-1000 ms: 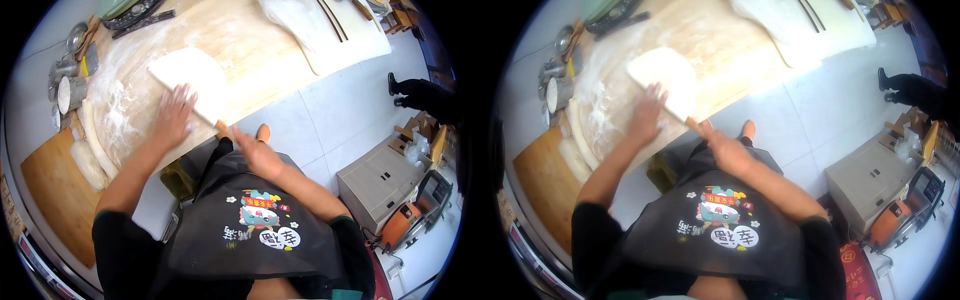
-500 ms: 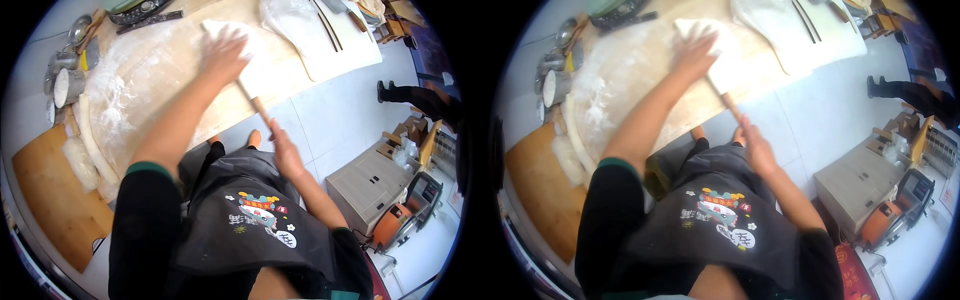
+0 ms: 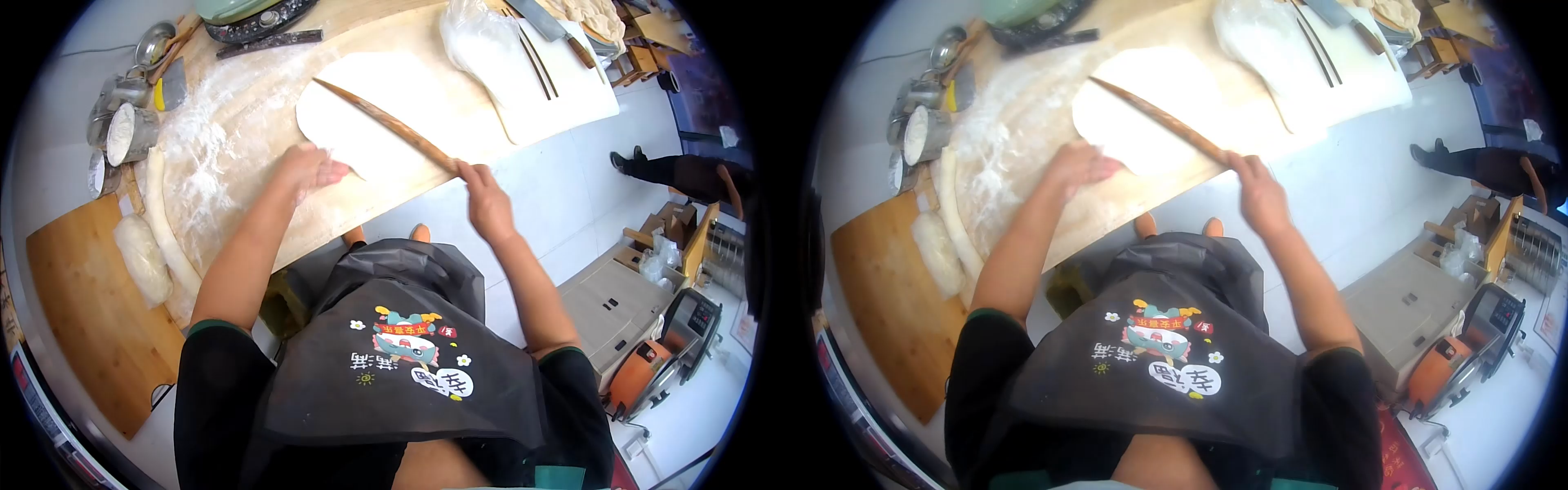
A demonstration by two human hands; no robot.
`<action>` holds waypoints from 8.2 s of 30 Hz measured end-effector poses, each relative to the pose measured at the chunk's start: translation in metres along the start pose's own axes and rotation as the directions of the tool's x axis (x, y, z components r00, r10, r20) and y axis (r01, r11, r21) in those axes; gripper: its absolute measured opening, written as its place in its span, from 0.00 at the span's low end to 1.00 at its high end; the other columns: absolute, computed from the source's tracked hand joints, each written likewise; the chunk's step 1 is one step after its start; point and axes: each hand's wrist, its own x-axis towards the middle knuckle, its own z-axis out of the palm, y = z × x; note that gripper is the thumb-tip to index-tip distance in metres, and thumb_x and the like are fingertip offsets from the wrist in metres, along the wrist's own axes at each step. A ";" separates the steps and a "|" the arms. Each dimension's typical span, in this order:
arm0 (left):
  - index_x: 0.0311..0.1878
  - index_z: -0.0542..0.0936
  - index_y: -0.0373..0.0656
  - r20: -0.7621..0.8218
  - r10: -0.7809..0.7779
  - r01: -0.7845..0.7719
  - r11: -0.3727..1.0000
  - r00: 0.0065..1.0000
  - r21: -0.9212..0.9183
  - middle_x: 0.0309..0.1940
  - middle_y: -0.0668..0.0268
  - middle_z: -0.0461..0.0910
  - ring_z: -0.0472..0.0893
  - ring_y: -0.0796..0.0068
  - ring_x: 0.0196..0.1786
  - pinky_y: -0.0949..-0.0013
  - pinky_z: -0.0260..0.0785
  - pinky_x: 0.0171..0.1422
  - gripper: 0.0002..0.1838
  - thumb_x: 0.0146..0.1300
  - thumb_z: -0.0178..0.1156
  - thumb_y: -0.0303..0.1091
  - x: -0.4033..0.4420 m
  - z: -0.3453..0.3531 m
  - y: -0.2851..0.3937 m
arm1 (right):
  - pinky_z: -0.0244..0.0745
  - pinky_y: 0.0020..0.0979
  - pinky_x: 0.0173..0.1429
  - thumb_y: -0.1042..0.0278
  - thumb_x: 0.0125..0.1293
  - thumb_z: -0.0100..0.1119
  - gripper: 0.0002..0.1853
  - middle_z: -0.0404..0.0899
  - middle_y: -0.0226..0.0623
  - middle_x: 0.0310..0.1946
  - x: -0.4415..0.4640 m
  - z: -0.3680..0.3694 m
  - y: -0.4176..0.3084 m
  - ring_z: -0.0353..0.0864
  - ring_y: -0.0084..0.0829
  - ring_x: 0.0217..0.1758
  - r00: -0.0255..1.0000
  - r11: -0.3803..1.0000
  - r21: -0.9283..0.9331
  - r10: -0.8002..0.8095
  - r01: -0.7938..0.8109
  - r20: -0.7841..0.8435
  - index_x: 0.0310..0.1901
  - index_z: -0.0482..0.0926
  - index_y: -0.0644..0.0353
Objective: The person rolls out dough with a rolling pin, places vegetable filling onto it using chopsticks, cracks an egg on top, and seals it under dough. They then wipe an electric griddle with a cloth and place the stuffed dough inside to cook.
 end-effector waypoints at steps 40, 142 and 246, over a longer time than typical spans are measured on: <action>0.57 0.78 0.39 -0.624 -0.185 -0.264 0.788 0.759 -0.556 0.43 0.62 0.85 0.84 0.74 0.43 0.71 0.77 0.45 0.15 0.76 0.52 0.38 -0.248 0.260 -0.384 | 0.76 0.40 0.64 0.75 0.60 0.59 0.37 0.59 0.36 0.78 0.200 -0.173 0.253 0.76 0.41 0.66 0.641 0.408 -0.554 -0.693 0.726 0.331 0.73 0.67 0.47; 0.73 0.64 0.32 -0.199 -0.893 -0.792 0.231 -0.403 0.565 0.69 0.54 0.72 0.72 0.60 0.72 0.56 0.61 0.79 0.32 0.66 0.61 0.26 -0.368 0.436 -0.290 | 0.93 0.46 0.42 0.66 0.73 0.44 0.18 0.74 0.54 0.41 -0.397 0.268 -0.421 0.86 0.56 0.39 -0.359 0.890 0.367 -0.446 -0.269 0.820 0.48 0.74 0.78; 0.72 0.66 0.36 -0.558 -0.752 -0.746 -0.136 -0.351 0.652 0.68 0.56 0.74 0.76 0.58 0.68 0.53 0.72 0.72 0.27 0.69 0.54 0.21 -0.379 0.278 -0.388 | 0.85 0.25 0.44 0.67 0.79 0.49 0.14 0.85 0.42 0.40 -0.341 0.111 -0.444 0.90 0.32 0.35 -0.750 0.374 0.922 -0.638 -0.103 0.175 0.44 0.78 0.71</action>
